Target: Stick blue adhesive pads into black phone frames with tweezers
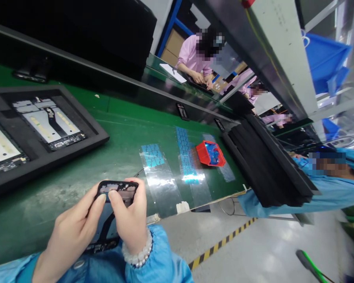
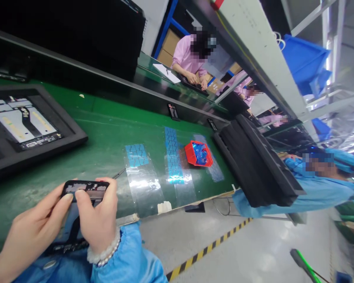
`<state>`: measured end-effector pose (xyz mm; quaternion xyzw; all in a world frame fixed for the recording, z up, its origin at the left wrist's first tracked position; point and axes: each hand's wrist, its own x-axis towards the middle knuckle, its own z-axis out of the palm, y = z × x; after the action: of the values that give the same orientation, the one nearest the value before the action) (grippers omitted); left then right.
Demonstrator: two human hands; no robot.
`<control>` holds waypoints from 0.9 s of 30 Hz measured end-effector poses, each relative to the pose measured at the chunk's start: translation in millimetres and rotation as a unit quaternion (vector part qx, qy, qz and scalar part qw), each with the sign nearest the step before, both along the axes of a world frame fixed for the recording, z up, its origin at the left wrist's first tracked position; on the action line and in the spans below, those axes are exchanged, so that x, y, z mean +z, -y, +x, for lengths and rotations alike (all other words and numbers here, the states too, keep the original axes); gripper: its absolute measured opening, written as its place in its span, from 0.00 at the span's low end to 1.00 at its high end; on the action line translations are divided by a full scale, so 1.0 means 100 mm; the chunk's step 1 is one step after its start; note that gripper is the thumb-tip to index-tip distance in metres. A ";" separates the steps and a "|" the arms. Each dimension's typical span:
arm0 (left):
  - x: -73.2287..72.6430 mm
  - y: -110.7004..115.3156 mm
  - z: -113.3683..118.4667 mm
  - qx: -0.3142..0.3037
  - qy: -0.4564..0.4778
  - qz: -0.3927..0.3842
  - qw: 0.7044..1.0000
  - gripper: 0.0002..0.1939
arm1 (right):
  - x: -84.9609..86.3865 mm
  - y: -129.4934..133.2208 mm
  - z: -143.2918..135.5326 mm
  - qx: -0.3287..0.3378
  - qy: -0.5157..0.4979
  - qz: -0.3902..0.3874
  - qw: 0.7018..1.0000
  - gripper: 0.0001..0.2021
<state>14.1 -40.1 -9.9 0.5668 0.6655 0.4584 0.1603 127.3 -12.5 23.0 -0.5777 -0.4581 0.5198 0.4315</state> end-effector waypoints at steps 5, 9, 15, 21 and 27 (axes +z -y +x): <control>-0.06 -0.06 -0.08 -0.030 -0.106 0.051 0.993 0.23 | 0.03 0.00 -0.02 0.009 0.005 0.006 1.000 0.20; -0.03 -0.06 -0.13 -0.094 -0.096 0.034 0.990 0.26 | 0.02 -0.04 -0.04 -0.012 -0.024 0.011 1.000 0.22; 0.08 -0.04 -0.21 -0.195 -0.137 0.045 0.970 0.33 | 0.02 -0.09 -0.02 -0.015 -0.022 0.030 0.999 0.22; 0.08 -0.03 -0.21 -0.207 -0.137 0.055 0.967 0.32 | 0.04 -0.05 -0.02 -0.042 -0.050 0.013 0.998 0.20; 0.04 -0.06 -0.24 -0.213 -0.035 0.008 0.976 0.31 | -0.03 -0.02 0.06 -0.008 -0.093 0.012 0.996 0.18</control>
<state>-10.4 -33.7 -6.1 0.7123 0.5311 0.3989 0.2269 132.9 -10.2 20.3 -0.5255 -0.4177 0.5616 0.4837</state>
